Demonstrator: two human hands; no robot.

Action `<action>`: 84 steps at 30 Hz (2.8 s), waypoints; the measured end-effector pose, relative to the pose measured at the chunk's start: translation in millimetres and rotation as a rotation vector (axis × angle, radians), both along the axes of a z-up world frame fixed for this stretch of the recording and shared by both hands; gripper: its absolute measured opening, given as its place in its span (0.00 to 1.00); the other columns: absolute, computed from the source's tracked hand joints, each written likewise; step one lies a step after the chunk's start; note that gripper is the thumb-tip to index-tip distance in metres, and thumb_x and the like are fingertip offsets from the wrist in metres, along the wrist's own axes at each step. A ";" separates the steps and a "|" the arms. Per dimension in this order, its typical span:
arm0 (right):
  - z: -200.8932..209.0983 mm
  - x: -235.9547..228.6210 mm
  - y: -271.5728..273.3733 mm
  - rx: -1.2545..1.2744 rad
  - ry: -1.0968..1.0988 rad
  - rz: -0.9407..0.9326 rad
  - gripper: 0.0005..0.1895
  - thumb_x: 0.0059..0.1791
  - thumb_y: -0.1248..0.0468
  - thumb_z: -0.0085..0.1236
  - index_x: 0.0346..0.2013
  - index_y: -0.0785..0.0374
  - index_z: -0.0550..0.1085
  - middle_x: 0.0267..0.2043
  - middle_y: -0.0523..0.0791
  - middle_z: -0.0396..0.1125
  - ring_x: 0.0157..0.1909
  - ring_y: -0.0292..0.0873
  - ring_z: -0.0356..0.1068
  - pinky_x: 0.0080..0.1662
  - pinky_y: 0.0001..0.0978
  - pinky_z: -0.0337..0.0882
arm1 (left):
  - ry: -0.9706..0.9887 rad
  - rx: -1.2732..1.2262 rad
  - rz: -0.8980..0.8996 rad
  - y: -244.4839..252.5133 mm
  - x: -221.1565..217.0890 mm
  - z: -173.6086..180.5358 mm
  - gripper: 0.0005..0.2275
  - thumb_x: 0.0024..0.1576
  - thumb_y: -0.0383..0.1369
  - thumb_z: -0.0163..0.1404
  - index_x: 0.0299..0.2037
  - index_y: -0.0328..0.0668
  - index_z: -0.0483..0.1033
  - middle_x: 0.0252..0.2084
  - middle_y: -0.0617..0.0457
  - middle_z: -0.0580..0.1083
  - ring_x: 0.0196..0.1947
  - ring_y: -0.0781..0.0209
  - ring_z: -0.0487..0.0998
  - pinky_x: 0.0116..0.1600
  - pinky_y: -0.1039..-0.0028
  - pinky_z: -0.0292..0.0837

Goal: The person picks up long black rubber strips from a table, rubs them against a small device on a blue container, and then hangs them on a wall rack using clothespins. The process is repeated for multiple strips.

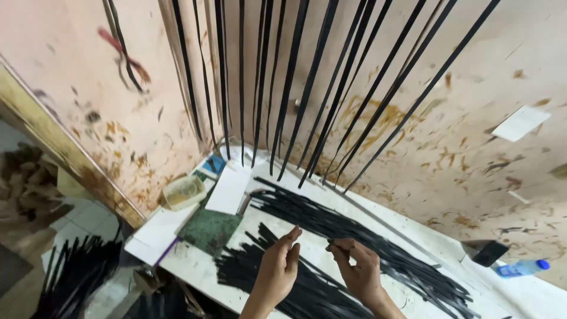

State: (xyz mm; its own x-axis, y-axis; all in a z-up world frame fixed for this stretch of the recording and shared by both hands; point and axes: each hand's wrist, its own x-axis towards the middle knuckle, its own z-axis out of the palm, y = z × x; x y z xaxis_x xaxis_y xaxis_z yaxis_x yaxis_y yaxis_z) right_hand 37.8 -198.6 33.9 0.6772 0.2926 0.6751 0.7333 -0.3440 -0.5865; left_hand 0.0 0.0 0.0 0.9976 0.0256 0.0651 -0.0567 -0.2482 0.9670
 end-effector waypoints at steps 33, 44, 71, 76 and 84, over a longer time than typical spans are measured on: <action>-260.8 -158.4 -302.4 0.032 -0.051 -0.045 0.04 0.52 0.70 0.57 0.33 0.64 0.75 0.28 0.44 0.71 0.26 0.35 0.65 0.30 0.30 0.64 | -0.402 0.365 0.014 -273.1 -189.0 -175.9 0.20 0.67 0.33 0.42 0.67 0.30 0.64 0.66 0.39 0.69 0.65 0.46 0.71 0.66 0.63 0.70; -275.5 -214.8 -300.2 0.061 0.008 -0.219 0.04 0.48 0.74 0.64 0.32 0.68 0.76 0.25 0.52 0.73 0.25 0.56 0.72 0.29 0.38 0.70 | -0.341 0.296 -0.026 -273.6 -276.1 -159.8 0.19 0.66 0.28 0.44 0.66 0.29 0.68 0.56 0.29 0.73 0.56 0.32 0.76 0.54 0.52 0.76; -563.8 -5.2 -349.5 -0.917 0.285 -0.153 0.18 0.51 0.56 0.45 0.52 0.55 0.74 0.55 0.46 0.69 0.55 0.57 0.64 0.49 0.55 0.68 | -0.360 0.400 -0.095 -407.0 -126.0 -183.6 0.19 0.65 0.29 0.42 0.66 0.28 0.65 0.61 0.36 0.72 0.59 0.41 0.75 0.61 0.61 0.72; -540.3 -13.1 -338.2 -0.941 0.336 -0.107 0.16 0.52 0.58 0.46 0.53 0.58 0.71 0.51 0.48 0.70 0.54 0.57 0.64 0.52 0.54 0.68 | -0.320 0.401 -0.072 -405.4 -115.2 -179.9 0.19 0.65 0.30 0.42 0.66 0.28 0.65 0.63 0.36 0.71 0.61 0.43 0.74 0.63 0.62 0.72; -415.1 -18.2 -371.5 -0.412 0.610 0.185 0.06 0.50 0.64 0.53 0.38 0.60 0.75 0.33 0.44 0.70 0.34 0.40 0.60 0.36 0.38 0.62 | -0.312 0.415 -0.093 -408.3 -104.7 -176.5 0.20 0.65 0.30 0.42 0.66 0.29 0.64 0.64 0.36 0.70 0.62 0.42 0.73 0.64 0.61 0.70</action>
State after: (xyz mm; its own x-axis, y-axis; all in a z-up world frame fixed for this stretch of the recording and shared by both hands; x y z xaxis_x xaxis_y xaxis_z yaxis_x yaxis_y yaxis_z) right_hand 19.6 -570.1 -381.3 0.8109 0.5852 0.0084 0.3873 -0.5258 -0.7573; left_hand -104.7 -408.3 -176.5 0.9258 -0.1531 0.3456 -0.3666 -0.5866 0.7222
